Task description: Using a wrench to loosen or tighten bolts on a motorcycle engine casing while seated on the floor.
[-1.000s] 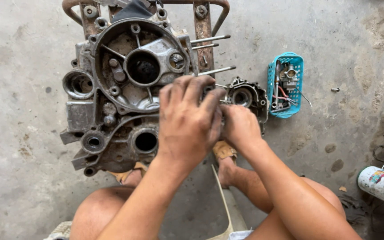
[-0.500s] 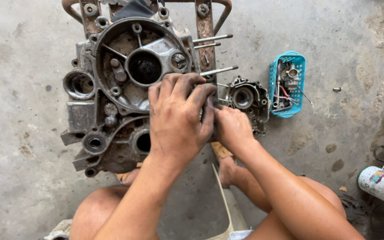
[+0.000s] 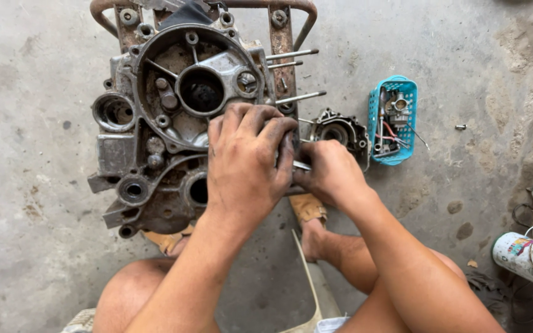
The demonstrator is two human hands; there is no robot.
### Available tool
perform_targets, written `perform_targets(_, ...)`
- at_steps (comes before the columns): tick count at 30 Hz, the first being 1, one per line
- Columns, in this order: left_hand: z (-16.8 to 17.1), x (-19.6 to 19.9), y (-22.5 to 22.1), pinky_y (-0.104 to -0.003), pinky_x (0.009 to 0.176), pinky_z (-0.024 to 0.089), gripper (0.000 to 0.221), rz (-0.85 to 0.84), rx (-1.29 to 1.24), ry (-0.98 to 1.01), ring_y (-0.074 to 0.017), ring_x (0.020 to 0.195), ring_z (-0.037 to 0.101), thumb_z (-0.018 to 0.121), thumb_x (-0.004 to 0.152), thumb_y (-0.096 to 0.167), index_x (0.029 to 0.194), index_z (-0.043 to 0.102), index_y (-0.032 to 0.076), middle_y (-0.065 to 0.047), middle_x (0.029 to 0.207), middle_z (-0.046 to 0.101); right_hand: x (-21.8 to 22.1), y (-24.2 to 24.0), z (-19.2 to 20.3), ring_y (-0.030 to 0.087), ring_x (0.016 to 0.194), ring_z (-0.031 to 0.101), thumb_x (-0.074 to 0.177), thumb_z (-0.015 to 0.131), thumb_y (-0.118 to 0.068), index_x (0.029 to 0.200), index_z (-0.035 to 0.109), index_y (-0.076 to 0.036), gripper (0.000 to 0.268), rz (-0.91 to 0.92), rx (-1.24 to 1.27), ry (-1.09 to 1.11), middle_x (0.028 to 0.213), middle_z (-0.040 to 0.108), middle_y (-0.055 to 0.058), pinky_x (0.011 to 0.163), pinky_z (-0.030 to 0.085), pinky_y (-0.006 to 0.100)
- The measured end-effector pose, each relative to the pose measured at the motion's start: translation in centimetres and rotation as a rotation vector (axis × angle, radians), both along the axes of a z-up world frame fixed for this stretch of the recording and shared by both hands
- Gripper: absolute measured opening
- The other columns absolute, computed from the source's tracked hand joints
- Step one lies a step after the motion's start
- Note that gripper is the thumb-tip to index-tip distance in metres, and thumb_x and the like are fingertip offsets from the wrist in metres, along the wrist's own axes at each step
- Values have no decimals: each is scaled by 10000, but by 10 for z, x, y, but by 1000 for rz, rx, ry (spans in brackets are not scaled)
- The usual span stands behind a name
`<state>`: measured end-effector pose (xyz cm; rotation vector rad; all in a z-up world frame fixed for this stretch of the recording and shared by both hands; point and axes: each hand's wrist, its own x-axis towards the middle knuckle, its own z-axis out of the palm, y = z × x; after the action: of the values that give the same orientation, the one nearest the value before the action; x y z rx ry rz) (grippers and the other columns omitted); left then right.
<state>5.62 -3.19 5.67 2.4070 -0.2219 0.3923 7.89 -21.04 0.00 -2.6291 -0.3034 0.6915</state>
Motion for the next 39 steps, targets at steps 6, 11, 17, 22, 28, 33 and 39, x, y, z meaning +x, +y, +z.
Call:
perform_targets(6,8,-9,1,-434,907,452,219,-22,-66,-19,-306,1021,563,698,880,115,1088,718,48,-95,1054,669,12,-12,23,105,546,478,718,739,-28,708,703,-1,46,-190,353,226,607,622,23,498,442,265)
perform_targets(11,19,-17,-2,-403,914,525,250,-40,-373,69,-323,1014,639,648,935,121,1138,674,-22,-161,1115,678,18,-19,32,45,595,481,791,707,20,843,715,-5,58,-262,917,417,688,612,-13,512,360,176)
perform_targets(17,11,-24,11,-490,884,559,341,12,-656,191,-421,972,716,462,1079,303,1096,722,83,-177,941,718,14,20,40,83,270,393,743,779,-37,853,581,49,242,-371,1281,346,475,485,128,263,296,181)
perform_targets(22,5,-25,31,-481,772,569,217,148,-581,170,-415,846,715,604,1016,281,971,762,140,-152,824,699,10,41,33,151,317,500,855,741,-162,900,594,29,245,-496,1271,289,566,577,213,253,316,180)
perform_targets(28,14,-28,80,-431,809,563,187,192,-455,31,-350,858,702,853,787,126,924,727,138,-90,832,669,-1,76,19,107,419,454,953,680,-348,923,700,-77,274,-1064,1007,48,650,496,30,296,315,204)
perform_targets(33,34,-35,101,-515,753,565,101,256,-374,119,-461,851,705,687,919,115,990,618,98,-203,818,665,2,95,-4,132,612,531,854,811,-406,843,669,-97,341,-1131,873,-32,711,551,41,481,381,219)
perform_targets(39,11,-29,114,-516,705,530,403,236,-215,74,-462,767,637,468,1101,405,829,505,111,-167,709,531,6,102,7,194,931,643,735,884,-539,1033,690,-132,540,-998,682,13,944,678,80,870,557,371)
